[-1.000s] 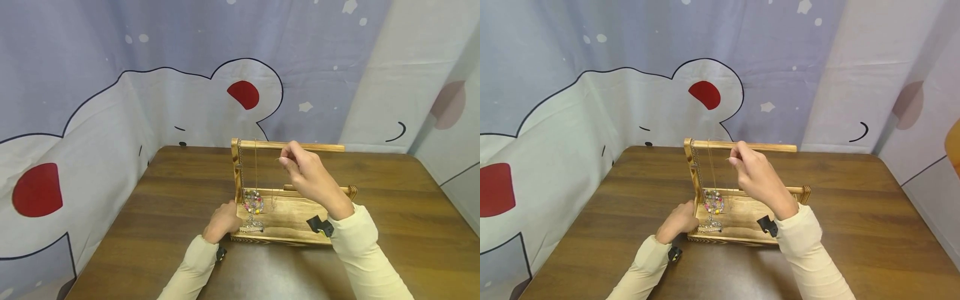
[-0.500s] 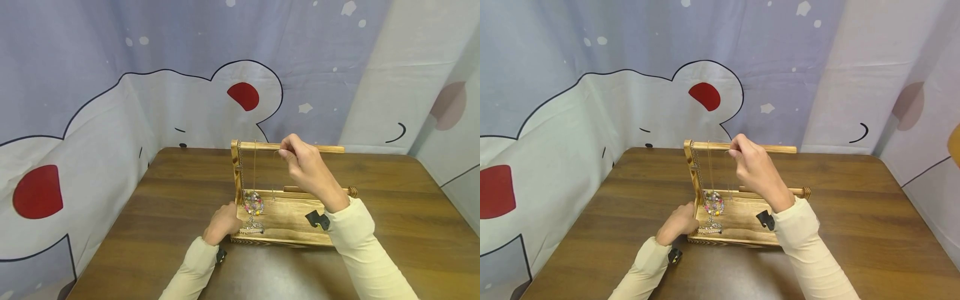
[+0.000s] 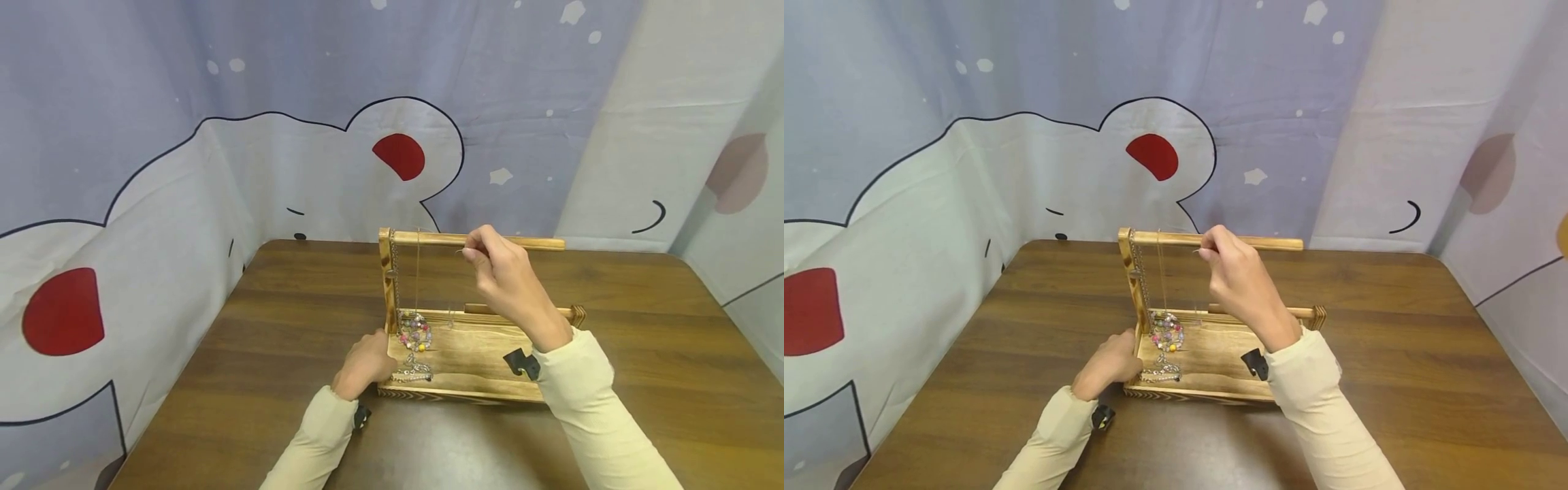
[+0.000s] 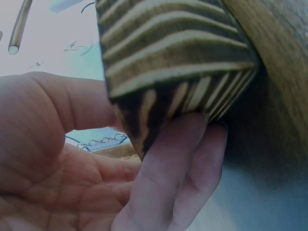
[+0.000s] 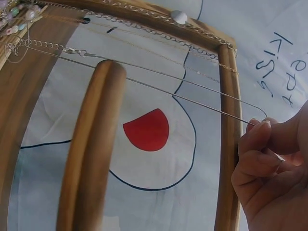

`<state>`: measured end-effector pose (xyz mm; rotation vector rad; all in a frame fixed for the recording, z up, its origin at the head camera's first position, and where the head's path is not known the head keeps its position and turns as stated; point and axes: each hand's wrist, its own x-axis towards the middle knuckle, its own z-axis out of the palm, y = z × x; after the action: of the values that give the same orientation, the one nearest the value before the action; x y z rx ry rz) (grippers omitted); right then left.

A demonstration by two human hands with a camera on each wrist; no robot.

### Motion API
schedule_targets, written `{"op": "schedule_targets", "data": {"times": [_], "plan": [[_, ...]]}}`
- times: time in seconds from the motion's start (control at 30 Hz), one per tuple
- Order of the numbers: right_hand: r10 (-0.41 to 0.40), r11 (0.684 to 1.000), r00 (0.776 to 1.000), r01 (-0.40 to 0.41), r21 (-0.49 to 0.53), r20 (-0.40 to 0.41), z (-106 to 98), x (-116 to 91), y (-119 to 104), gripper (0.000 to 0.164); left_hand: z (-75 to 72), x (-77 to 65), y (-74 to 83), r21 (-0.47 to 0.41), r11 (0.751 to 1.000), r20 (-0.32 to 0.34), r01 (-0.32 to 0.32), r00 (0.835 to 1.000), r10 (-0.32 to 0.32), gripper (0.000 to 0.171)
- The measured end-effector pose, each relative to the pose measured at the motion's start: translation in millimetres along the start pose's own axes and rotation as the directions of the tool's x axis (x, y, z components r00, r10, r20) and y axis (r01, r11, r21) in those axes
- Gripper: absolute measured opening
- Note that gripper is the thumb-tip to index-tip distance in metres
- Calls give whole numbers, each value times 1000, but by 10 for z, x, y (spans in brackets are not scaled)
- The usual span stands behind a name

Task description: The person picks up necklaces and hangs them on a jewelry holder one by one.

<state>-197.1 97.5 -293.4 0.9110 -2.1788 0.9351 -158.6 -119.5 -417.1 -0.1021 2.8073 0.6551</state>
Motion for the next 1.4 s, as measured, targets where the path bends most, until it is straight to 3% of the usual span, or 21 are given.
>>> {"op": "schedule_targets", "data": {"times": [0.87,1.4], "plan": [[58,997,998,-59,-42,-10,-180,-183,119,2,-14,-9,-13,1,1000,-8,-8,1000,8,51],[70,989,994,-80,-125,-81,-430,-326,272,6,-5,-10,7,-1,1000,-12,-10,1000,10,51]]}}
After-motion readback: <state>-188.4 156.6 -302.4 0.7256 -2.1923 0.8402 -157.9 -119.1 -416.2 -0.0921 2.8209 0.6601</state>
